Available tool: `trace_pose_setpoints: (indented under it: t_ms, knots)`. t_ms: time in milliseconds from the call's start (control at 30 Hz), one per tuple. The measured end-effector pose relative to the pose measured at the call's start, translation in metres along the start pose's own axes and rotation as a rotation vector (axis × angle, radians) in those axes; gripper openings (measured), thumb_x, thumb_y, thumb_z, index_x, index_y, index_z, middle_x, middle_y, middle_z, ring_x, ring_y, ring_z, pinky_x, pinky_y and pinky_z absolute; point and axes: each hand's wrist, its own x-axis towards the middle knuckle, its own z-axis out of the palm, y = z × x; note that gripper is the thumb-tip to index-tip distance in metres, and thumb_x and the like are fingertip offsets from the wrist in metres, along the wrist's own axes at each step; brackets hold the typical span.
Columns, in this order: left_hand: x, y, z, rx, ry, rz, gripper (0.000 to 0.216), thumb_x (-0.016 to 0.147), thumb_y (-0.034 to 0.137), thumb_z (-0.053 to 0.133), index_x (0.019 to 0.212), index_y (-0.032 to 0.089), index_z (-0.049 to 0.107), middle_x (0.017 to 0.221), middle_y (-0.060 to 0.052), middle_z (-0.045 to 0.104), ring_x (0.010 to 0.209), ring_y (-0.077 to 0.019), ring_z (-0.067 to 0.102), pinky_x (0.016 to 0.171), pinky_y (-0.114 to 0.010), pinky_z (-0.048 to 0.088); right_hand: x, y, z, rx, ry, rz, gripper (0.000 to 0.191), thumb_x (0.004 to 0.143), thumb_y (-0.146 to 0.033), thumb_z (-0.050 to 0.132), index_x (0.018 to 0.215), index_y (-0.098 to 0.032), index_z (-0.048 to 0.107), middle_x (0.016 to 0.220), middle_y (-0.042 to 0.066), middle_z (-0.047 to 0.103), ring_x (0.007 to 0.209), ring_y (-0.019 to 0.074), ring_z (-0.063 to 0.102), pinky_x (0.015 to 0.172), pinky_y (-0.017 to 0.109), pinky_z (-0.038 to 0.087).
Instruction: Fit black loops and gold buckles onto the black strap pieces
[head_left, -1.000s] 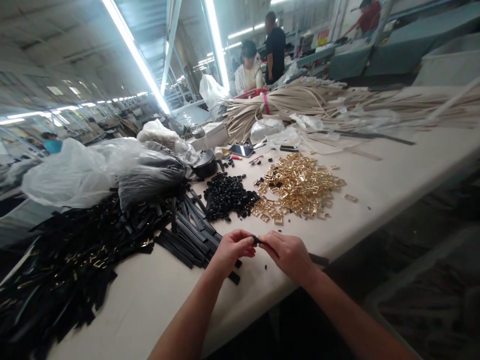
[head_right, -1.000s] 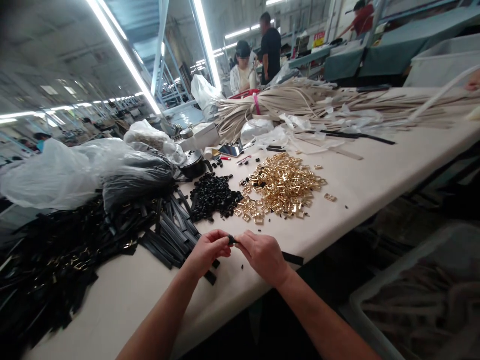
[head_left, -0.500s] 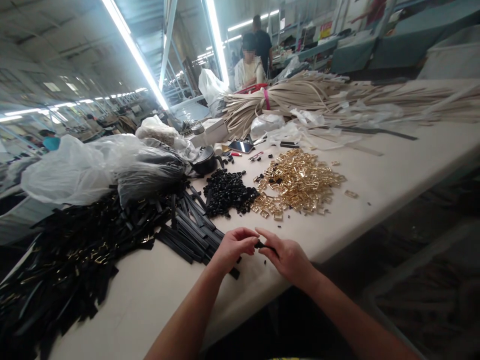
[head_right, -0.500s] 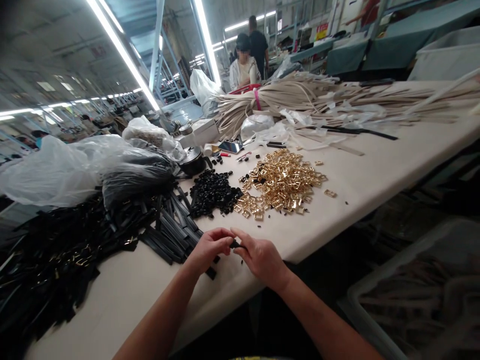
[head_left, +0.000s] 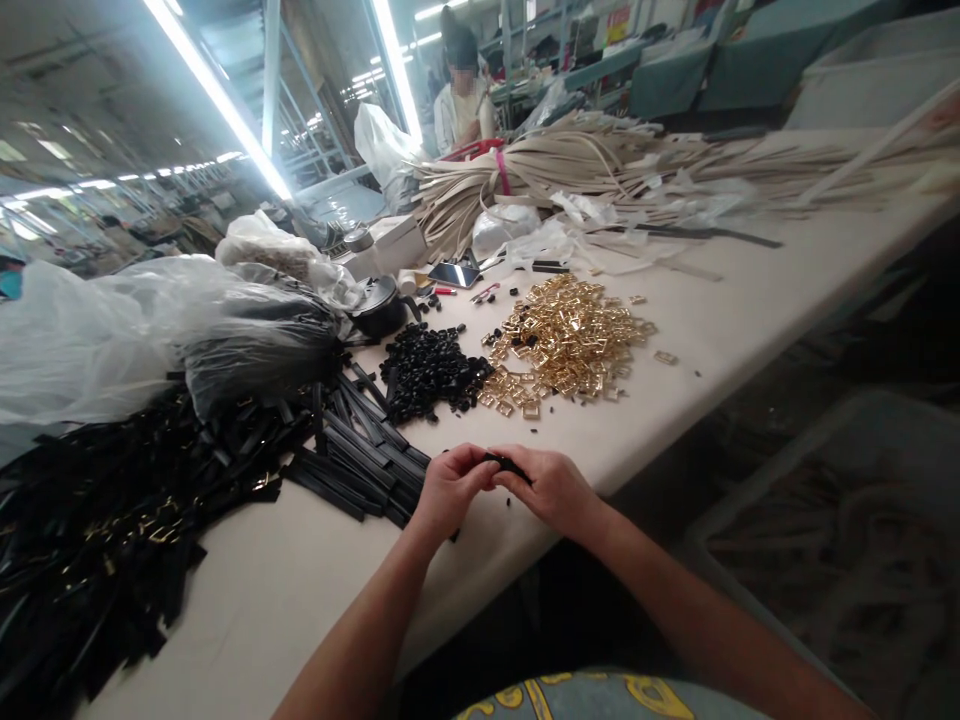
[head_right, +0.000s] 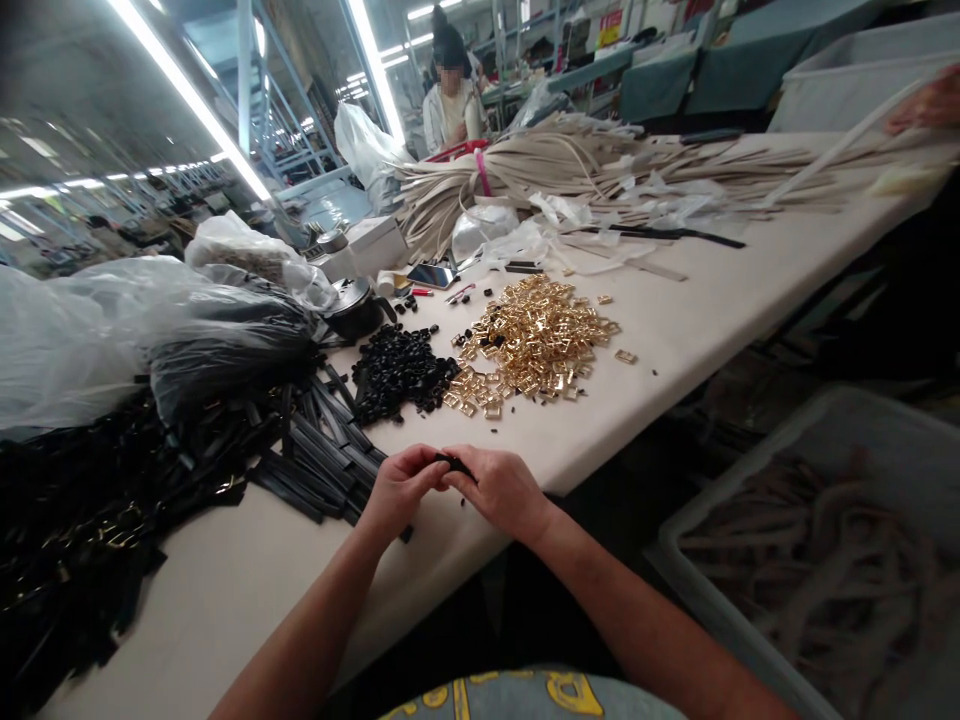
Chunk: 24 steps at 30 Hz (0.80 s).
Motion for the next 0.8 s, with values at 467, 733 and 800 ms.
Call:
trace_pose_setpoints:
  t_ms: [467,733,800]
  knots:
    - [0.024,0.016,-0.016,0.212,0.005,0.094,0.018,0.072,0.035,0.075,0.077,0.018,0.071,0.069,-0.002,0.065,0.064,-0.0132,0.057,0.063,-0.023,0.044,0.002,0.016,-0.026,0.668,0.030,0.343,0.017,0.085,-0.028,0.047,0.089,-0.017,0.060,0.077,0.001,0.065,0.045,0.0073,0.051,0.045,0.021,0.040]
    - [0.096,0.035,0.001,0.950,-0.219,0.401,0.014,0.075,0.019,0.067,0.087,0.023,0.073,0.085,-0.003,0.064,0.071,-0.0147,0.056,0.067,-0.025,0.041,0.003,0.025,-0.026,0.878,0.142,0.401,0.020,0.080,-0.030,0.053,0.093,-0.015,0.059,0.073,-0.001,0.063,0.044,0.0060,0.051,0.042,0.019,0.038]
    - [0.108,0.039,0.006,1.042,-0.275,0.417,0.009,0.075,0.018,0.066,0.082,0.021,0.072,0.081,-0.003,0.064,0.072,-0.0156,0.056,0.069,-0.026,0.042,0.003,0.024,-0.027,0.892,0.139,0.403,0.020,0.080,-0.030,0.054,0.092,-0.016,0.059,0.073,-0.001,0.063,0.045,0.0062,0.052,0.042,0.019,0.039]
